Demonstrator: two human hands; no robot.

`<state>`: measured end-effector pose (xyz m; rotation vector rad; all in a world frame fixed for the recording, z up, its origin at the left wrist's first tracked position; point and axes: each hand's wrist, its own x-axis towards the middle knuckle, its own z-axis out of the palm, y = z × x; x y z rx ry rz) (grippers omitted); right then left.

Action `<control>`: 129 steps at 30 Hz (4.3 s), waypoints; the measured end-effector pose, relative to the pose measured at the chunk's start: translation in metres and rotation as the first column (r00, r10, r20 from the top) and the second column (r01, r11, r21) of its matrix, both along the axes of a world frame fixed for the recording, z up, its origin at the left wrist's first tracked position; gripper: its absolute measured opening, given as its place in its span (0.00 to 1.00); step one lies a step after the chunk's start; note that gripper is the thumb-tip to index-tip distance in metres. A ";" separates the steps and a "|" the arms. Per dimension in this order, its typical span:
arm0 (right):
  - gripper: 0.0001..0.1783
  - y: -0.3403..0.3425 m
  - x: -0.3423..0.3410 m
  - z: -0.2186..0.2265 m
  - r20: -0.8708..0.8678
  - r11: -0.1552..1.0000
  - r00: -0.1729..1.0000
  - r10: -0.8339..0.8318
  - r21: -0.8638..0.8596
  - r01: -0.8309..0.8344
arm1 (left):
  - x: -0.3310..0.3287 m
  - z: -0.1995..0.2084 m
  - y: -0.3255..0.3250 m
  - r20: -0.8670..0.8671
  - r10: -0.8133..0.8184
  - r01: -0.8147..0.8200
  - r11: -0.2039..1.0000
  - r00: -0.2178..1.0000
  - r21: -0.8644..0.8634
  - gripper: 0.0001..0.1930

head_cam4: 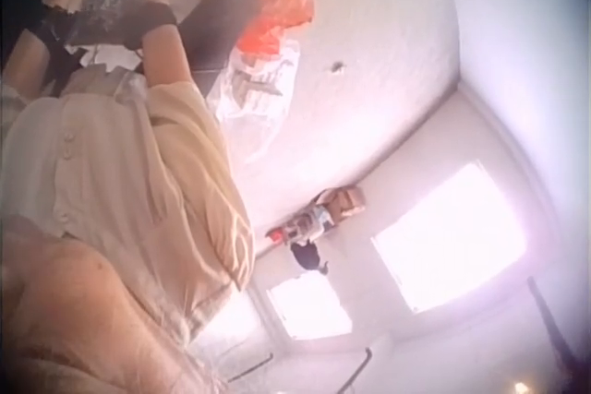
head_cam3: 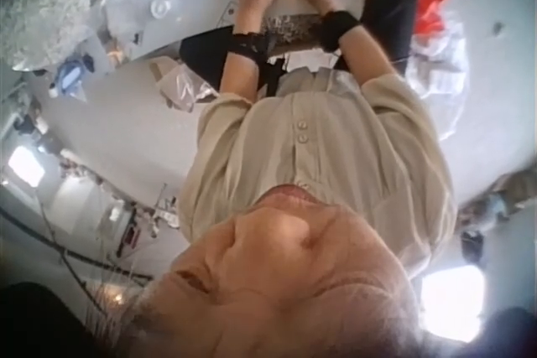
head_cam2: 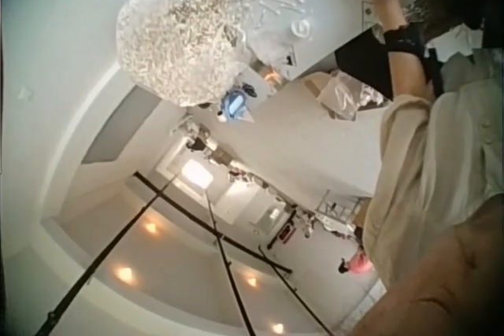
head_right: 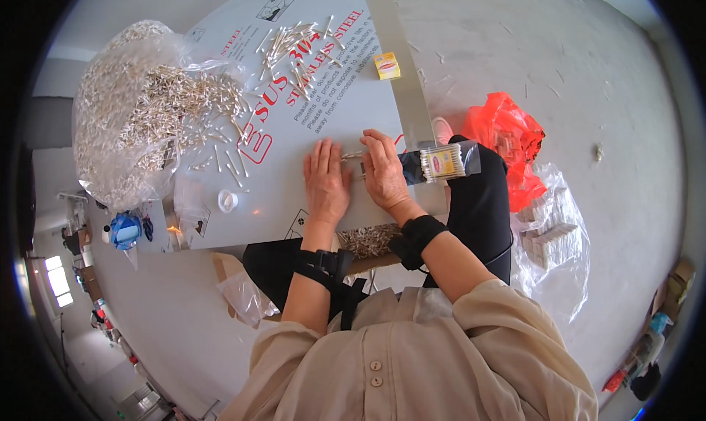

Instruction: Packaging sets of cotton swabs into small plastic bags.

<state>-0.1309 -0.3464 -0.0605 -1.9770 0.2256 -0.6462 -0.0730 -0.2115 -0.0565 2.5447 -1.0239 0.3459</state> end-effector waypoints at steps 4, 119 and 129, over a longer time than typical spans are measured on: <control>0.14 -0.004 -0.002 -0.003 0.013 0.998 1.000 -0.006 0.065 0.005 | -0.037 0.007 0.001 -0.201 0.102 -0.068 0.984 0.974 0.166 0.36; 0.18 -0.003 -0.009 -0.004 0.004 0.980 1.000 -0.019 0.198 0.018 | 0.057 0.015 -0.005 -0.349 0.004 -0.007 1.000 0.937 -0.009 0.11; 0.22 -0.010 0.005 -0.001 0.051 0.902 0.999 -0.001 0.431 -0.021 | 0.011 -0.016 -0.004 -0.533 -0.104 -0.393 0.560 0.840 -0.730 0.27</control>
